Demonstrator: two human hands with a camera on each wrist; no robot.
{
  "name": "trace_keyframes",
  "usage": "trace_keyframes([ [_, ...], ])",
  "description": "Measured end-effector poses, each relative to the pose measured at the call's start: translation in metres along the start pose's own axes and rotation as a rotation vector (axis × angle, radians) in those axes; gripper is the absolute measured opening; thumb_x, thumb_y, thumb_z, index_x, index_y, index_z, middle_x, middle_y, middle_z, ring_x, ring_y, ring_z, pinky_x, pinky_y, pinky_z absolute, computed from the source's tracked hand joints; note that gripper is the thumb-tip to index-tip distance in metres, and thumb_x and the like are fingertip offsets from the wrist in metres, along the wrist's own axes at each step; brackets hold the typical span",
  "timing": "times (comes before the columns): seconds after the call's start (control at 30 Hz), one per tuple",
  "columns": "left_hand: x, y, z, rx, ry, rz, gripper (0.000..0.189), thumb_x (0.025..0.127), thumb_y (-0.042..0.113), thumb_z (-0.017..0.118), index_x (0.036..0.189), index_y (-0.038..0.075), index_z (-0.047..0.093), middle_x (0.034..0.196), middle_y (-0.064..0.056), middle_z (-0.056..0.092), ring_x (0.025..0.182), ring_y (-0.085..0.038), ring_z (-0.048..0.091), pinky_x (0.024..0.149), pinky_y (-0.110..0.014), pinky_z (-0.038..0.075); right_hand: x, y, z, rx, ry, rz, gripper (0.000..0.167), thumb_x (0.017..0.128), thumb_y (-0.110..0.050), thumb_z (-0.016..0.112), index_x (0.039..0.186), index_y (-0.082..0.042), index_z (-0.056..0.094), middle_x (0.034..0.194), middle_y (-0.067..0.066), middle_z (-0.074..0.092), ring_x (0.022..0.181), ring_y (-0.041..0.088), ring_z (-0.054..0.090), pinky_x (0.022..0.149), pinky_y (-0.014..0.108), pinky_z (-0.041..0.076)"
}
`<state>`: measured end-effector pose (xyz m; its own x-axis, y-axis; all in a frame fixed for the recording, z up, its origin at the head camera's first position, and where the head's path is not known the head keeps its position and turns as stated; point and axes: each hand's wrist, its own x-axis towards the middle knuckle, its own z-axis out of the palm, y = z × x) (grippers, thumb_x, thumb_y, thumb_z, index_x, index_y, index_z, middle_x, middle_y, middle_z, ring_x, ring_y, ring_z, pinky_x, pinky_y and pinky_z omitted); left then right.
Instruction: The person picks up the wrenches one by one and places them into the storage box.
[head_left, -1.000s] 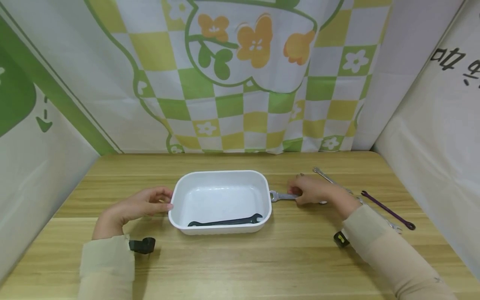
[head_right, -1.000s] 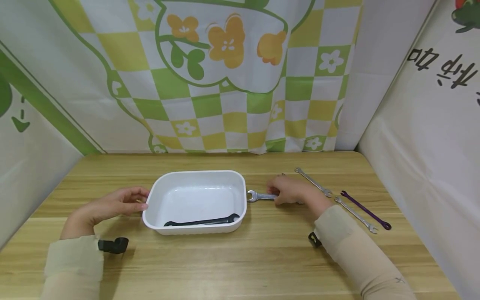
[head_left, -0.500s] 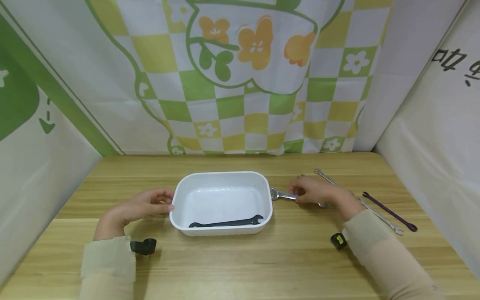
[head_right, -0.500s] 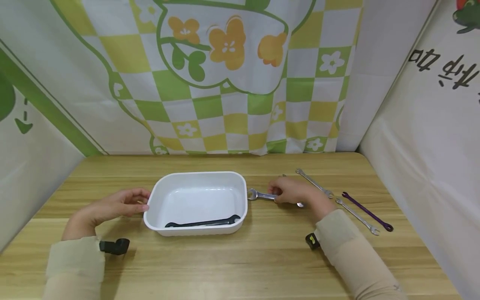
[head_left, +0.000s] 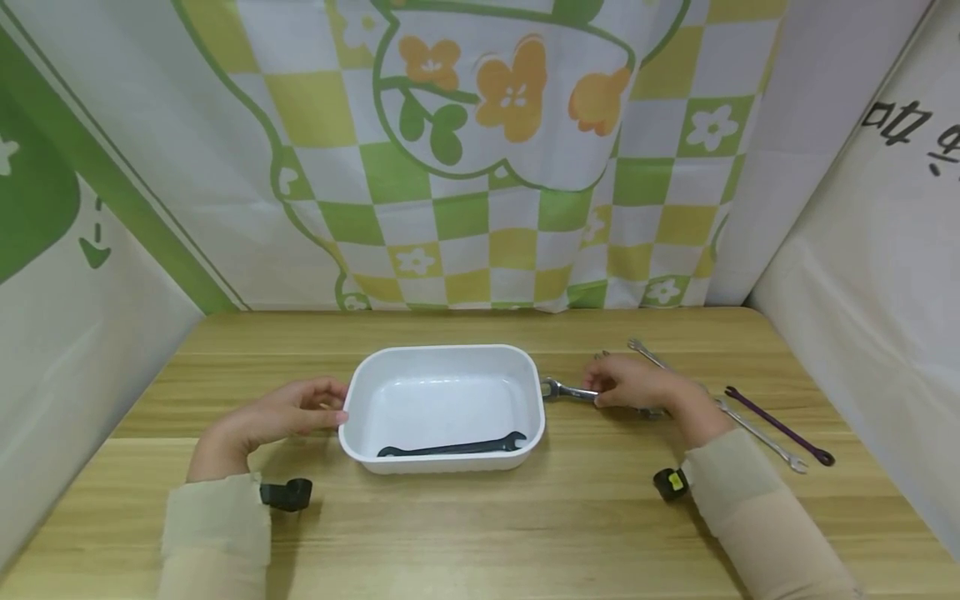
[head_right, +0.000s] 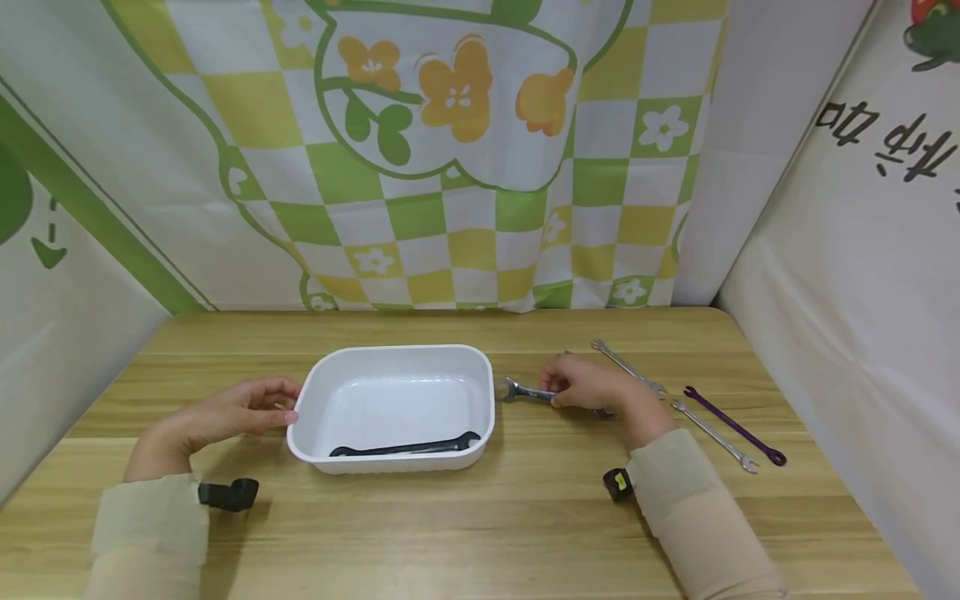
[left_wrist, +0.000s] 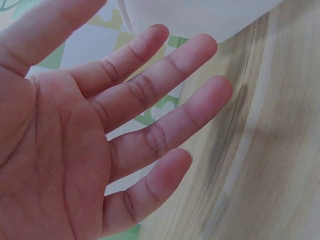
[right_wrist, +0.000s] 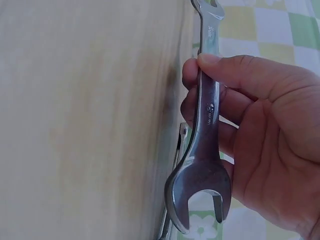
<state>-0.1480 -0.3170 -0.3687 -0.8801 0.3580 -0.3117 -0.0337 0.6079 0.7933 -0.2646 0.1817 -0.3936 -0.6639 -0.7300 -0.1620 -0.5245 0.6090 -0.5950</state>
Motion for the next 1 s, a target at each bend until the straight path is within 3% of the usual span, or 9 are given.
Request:
trace_keyframes([
  [0.23,-0.001,-0.002,0.001,-0.003,0.004,0.013,0.047,0.096,0.029,0.064,0.131,0.001,0.052,0.12,-0.015,0.065,0.108,-0.022,0.06,0.082,-0.039,0.048,-0.004,0.002,-0.004,0.046,0.054,-0.023,0.015,0.089,-0.002,0.068,0.104,-0.002,0.066,0.091,0.006,0.067,0.081,0.011,0.055,0.074,0.026,0.047],
  [0.4,-0.001,-0.002,0.0,-0.004,0.002,0.022,0.047,0.096,0.028,0.064,0.132,-0.001,0.052,0.12,-0.016,0.065,0.109,-0.022,0.06,0.084,-0.04,0.049,-0.005,-0.001,-0.009,0.067,0.062,0.007,0.016,0.091,-0.003,0.066,0.107,-0.001,0.066,0.097,0.01,0.07,0.086,0.013,0.059,0.078,0.029,0.05],
  [0.7,0.0,0.001,-0.001,-0.001,0.0,0.04,0.044,0.096,0.027,0.064,0.129,-0.001,0.053,0.118,-0.016,0.066,0.108,-0.022,0.06,0.084,-0.04,0.049,-0.006,-0.008,-0.013,0.106,0.095,-0.003,0.015,0.092,-0.004,0.065,0.106,-0.001,0.065,0.093,0.013,0.07,0.078,0.014,0.057,0.07,0.028,0.048],
  [1.0,-0.001,0.001,0.0,-0.035,-0.009,0.078,0.042,0.096,0.023,0.065,0.127,-0.003,0.053,0.117,-0.018,0.066,0.105,-0.02,0.06,0.084,-0.04,0.048,-0.004,-0.018,-0.017,0.137,0.155,-0.009,0.016,0.094,-0.002,0.061,0.109,0.002,0.064,0.096,0.018,0.067,0.084,0.016,0.058,0.073,0.03,0.049],
])
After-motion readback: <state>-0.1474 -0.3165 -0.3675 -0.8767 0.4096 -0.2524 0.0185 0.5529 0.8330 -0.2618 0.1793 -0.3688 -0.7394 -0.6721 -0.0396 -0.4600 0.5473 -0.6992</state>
